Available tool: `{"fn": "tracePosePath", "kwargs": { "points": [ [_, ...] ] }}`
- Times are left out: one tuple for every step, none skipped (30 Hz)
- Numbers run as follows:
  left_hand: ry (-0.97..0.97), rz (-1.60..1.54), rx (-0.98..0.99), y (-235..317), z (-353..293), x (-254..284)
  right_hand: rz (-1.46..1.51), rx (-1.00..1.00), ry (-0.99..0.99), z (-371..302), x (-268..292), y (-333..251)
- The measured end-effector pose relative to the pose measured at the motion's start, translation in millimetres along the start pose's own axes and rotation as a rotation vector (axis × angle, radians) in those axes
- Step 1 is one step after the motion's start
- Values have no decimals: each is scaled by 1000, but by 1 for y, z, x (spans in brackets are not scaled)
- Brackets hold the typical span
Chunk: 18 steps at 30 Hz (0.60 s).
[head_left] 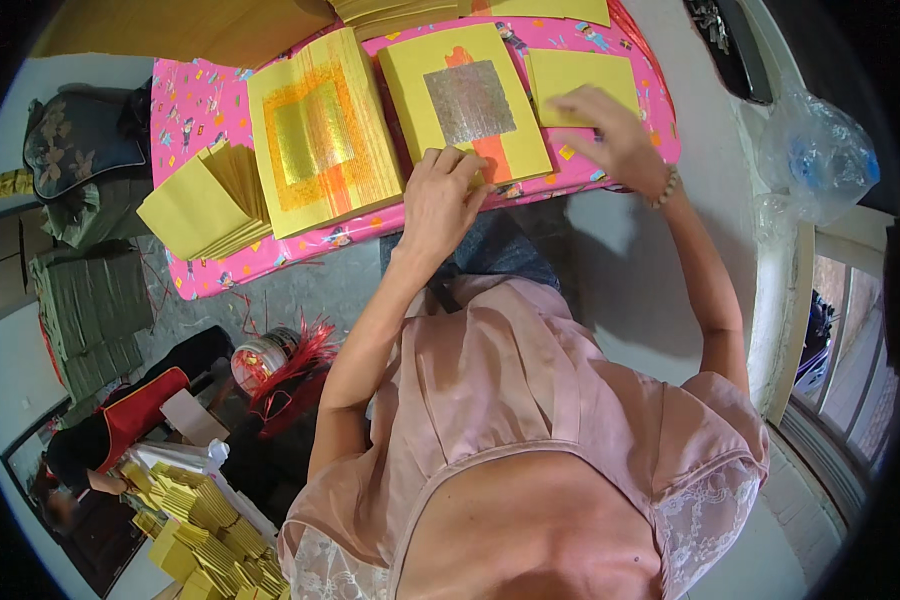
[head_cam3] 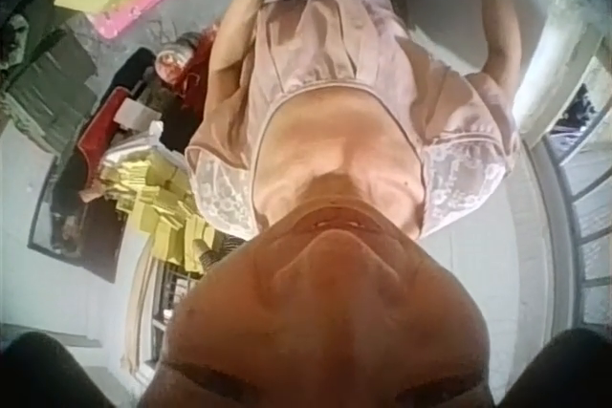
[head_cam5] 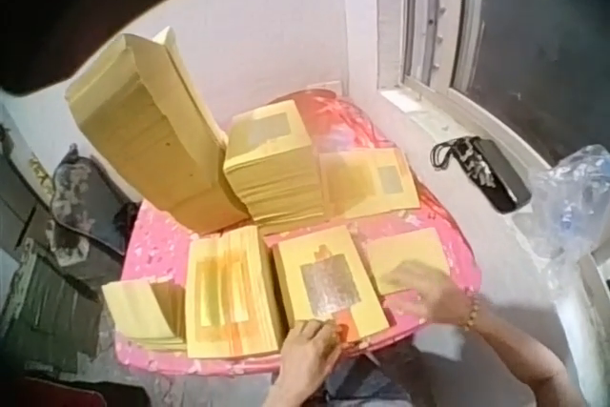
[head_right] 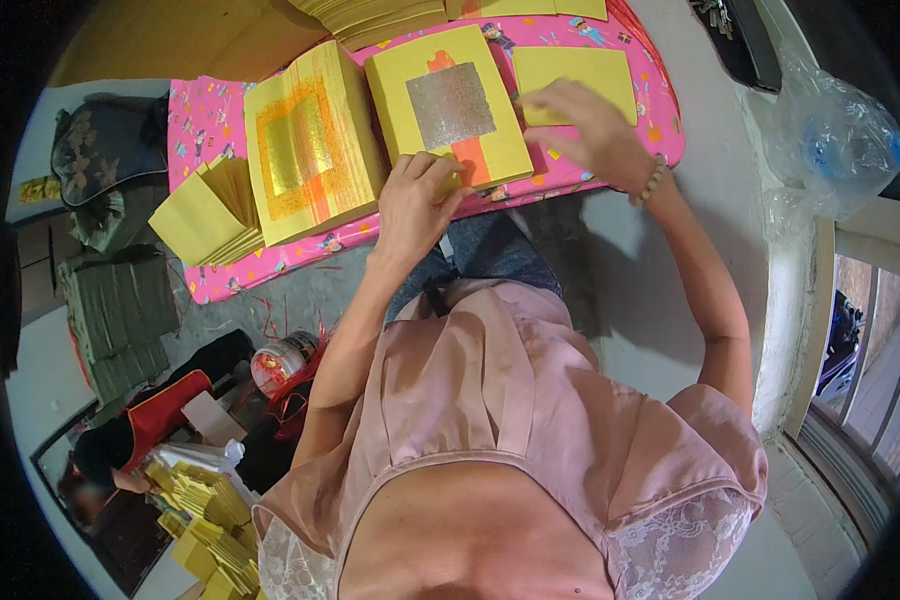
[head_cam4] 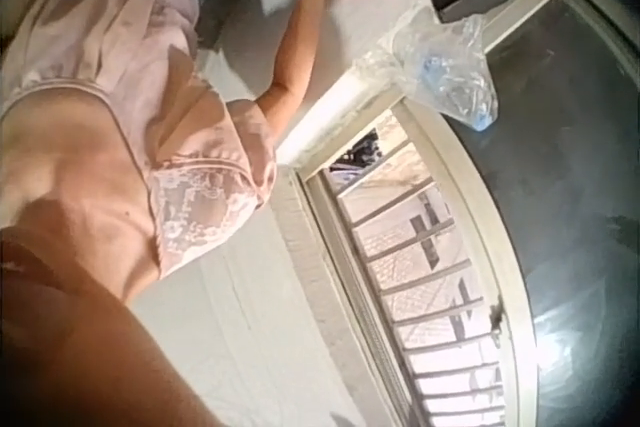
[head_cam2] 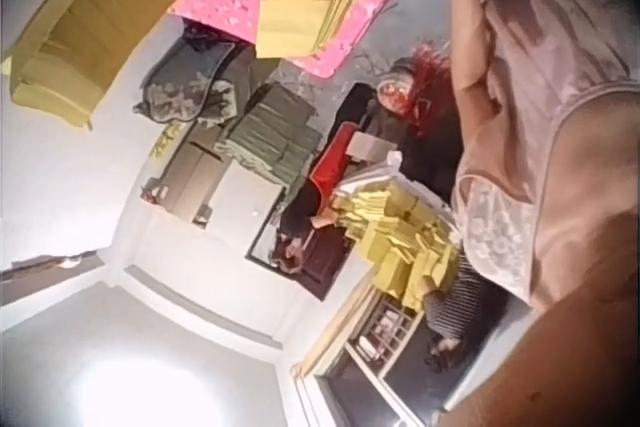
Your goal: Organizing and stacking yellow paper sheets with foil patterns on a work table.
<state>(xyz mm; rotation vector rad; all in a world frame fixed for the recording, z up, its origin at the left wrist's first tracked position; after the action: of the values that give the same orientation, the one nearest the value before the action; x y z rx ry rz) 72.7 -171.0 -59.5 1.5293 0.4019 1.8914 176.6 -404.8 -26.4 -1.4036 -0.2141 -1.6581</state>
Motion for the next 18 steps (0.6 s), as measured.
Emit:
{"fn": "tracePosePath", "kwargs": {
  "points": [
    [-3, -2, 2, -1, 0, 0, 111, 123, -141, 1, -4, -14],
    [4, 4, -15, -1, 0, 0, 113, 120, -143, 0, -9, -22],
    [11, 11, -32, 0, 0, 0, 24, 154, -195, -2, -18, -27],
    [8, 9, -30, 0, 0, 0, -65, 187, -247, -5, -24, -30],
    [10, 19, -51, 1, 0, 0, -64, 185, -249, -6, -28, -28],
    [13, 31, -71, 2, -1, 1, -82, 190, -244, -6, -31, -27],
    [12, 31, -69, 2, -1, 0, -101, 194, -239, -5, -33, -26],
    [21, 42, -81, 2, -2, 0, -100, 194, -240, -5, -33, -25],
    [29, 52, -93, 3, -3, -1, -66, 187, -243, -5, -31, -24],
    [28, 51, -92, 2, -3, -1, -31, 180, -246, -5, -30, -23],
    [37, 54, -82, 2, -4, -1, -31, 179, -247, -4, -30, -22],
    [45, 55, -72, 2, -4, -1, 17, 144, -260, -3, -30, -21],
    [42, 54, -72, 2, -4, -1, 65, 110, -273, -2, -30, -19],
    [42, 47, -64, 2, -3, -1, 66, 108, -273, -1, -30, -19],
    [44, 42, -55, 2, -3, -1, 107, 81, -269, 0, -30, -17],
    [42, 42, -54, 2, -3, -1, 149, 54, -265, 0, -31, -17],
    [46, 27, -42, 1, -3, -1, 150, 54, -266, 1, -31, -17],
    [49, 12, -29, 1, -4, -1, 170, 43, -261, 1, -30, -17]
  ]
}}
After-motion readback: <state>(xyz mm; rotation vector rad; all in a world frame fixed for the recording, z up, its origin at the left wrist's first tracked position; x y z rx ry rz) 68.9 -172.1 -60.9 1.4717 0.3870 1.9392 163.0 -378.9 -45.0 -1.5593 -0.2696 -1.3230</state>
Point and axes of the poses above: each hand's wrist, its own z-axis towards the middle knuckle, its own x-axis out of the back of the hand, y = z × x, the point moved 2 cm from there along z, towards the middle knuckle, and after that the axes turned 5 degrees about -z, right-handed, at the moved point
